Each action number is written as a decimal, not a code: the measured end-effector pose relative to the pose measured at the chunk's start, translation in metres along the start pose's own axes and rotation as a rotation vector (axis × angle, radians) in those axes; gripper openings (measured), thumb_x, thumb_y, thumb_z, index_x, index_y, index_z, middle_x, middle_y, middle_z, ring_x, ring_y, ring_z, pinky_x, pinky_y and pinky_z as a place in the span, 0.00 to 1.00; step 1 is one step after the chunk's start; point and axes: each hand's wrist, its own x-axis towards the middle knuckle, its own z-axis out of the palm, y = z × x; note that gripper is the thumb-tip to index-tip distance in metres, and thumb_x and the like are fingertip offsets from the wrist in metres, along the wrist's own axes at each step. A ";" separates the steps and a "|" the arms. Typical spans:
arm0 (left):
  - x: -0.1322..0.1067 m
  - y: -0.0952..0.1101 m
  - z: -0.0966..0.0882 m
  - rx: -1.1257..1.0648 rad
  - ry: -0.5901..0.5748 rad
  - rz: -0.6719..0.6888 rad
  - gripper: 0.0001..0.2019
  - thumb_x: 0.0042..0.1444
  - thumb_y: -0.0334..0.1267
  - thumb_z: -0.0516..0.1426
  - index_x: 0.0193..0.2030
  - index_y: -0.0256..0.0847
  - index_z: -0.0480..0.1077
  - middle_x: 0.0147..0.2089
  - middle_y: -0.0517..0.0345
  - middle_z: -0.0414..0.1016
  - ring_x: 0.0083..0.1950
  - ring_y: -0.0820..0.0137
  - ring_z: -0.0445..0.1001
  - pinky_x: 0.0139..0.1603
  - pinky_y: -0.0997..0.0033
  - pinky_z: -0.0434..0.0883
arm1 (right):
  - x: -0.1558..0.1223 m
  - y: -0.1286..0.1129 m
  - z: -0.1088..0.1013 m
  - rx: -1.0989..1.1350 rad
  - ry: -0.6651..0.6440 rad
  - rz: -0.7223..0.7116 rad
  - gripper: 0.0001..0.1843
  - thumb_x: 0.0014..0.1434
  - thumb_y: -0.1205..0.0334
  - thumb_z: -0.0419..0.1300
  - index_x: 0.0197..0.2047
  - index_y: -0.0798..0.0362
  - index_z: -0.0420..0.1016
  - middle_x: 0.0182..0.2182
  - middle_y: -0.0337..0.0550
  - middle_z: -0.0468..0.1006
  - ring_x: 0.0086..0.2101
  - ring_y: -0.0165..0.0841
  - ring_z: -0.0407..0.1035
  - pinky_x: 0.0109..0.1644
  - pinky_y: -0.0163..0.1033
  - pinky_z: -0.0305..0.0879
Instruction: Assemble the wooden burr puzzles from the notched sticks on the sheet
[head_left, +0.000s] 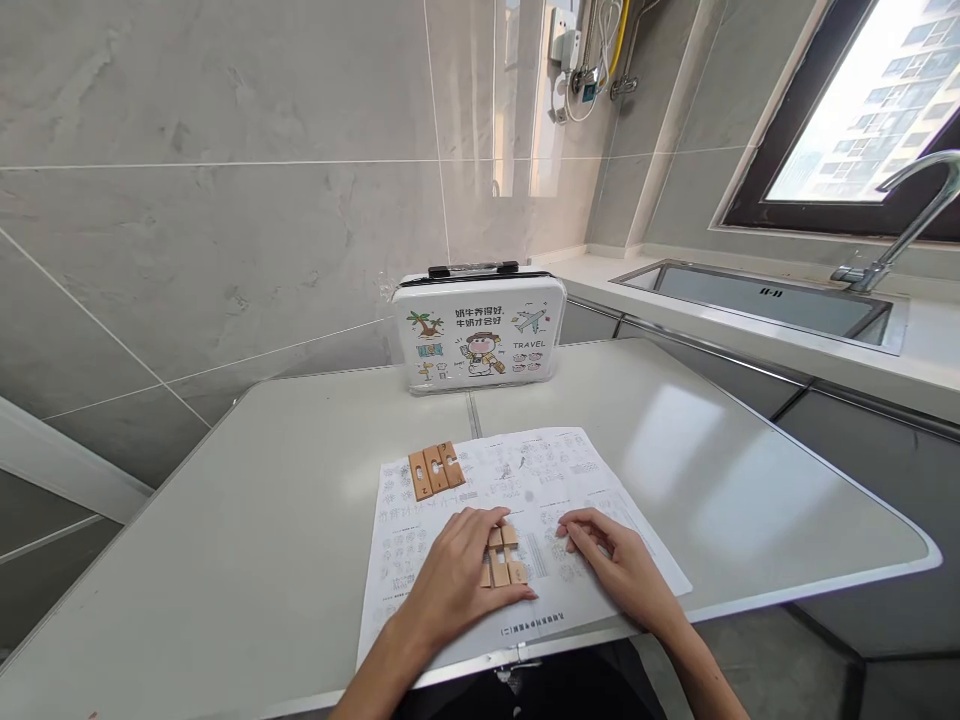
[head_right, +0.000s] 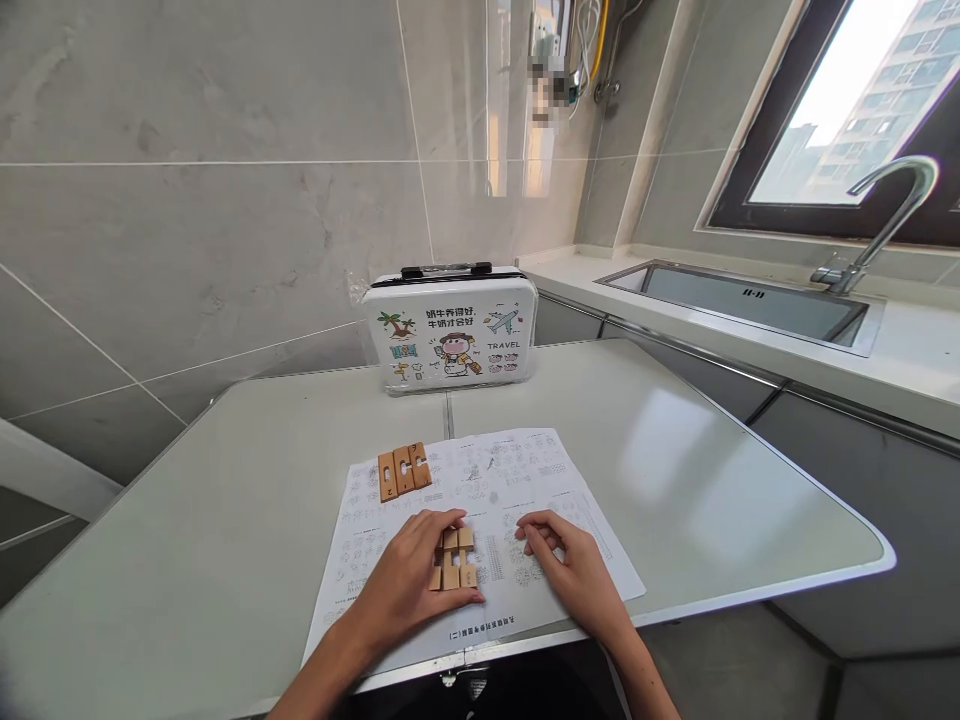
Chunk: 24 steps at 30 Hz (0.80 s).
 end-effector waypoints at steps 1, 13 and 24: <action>0.001 0.002 0.005 0.004 -0.008 -0.003 0.40 0.52 0.61 0.71 0.67 0.48 0.65 0.55 0.48 0.78 0.54 0.51 0.78 0.54 0.49 0.78 | 0.000 0.000 0.000 0.000 -0.005 0.003 0.22 0.72 0.39 0.57 0.46 0.48 0.81 0.39 0.47 0.86 0.39 0.40 0.79 0.46 0.42 0.74; -0.010 0.001 0.012 0.023 0.007 -0.039 0.46 0.49 0.63 0.72 0.70 0.50 0.62 0.62 0.44 0.74 0.62 0.44 0.74 0.59 0.39 0.76 | -0.002 -0.001 -0.002 -0.065 -0.026 -0.014 0.19 0.73 0.43 0.56 0.47 0.47 0.81 0.41 0.46 0.86 0.39 0.40 0.79 0.46 0.42 0.75; -0.047 0.004 -0.003 -0.119 0.158 -0.245 0.35 0.51 0.56 0.73 0.64 0.56 0.71 0.47 0.52 0.75 0.48 0.55 0.77 0.51 0.52 0.79 | -0.022 -0.022 0.019 -0.322 -0.209 -0.239 0.14 0.65 0.54 0.68 0.53 0.43 0.77 0.42 0.43 0.79 0.40 0.41 0.76 0.44 0.42 0.72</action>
